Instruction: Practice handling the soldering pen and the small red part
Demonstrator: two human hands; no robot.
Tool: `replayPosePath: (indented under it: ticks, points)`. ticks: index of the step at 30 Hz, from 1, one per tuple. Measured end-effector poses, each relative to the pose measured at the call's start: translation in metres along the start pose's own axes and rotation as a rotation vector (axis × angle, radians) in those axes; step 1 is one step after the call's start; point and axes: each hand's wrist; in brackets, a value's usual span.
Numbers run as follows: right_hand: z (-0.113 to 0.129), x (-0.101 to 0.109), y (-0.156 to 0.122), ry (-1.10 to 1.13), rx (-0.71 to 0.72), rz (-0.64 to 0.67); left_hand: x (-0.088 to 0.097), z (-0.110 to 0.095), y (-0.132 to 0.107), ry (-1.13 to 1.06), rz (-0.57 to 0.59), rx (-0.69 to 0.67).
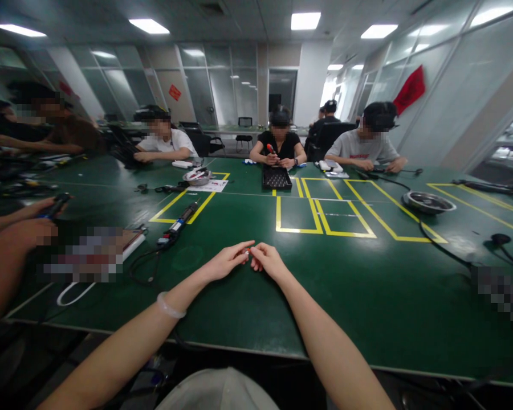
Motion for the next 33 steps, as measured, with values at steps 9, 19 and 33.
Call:
replayPosePath:
  ticks: [9,19,33]
  points:
    - [0.002,-0.001,-0.005,-0.097,0.099,0.013,-0.002,-0.014,-0.011,0.56,-0.053,-0.269]
    - [-0.003,0.004,0.0,-0.041,0.081,-0.021,0.032,0.006,-0.004,0.681,-0.218,-0.271]
    - [0.001,0.004,-0.001,-0.047,0.085,-0.092,0.154,0.098,-0.031,1.017,-0.372,0.725]
Point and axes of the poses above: each hand's wrist, its own y-axis towards the middle knuckle, its own x-axis out of the back of the hand, z = x × y, and after that the axes turned 13 degrees about -z, right-handed
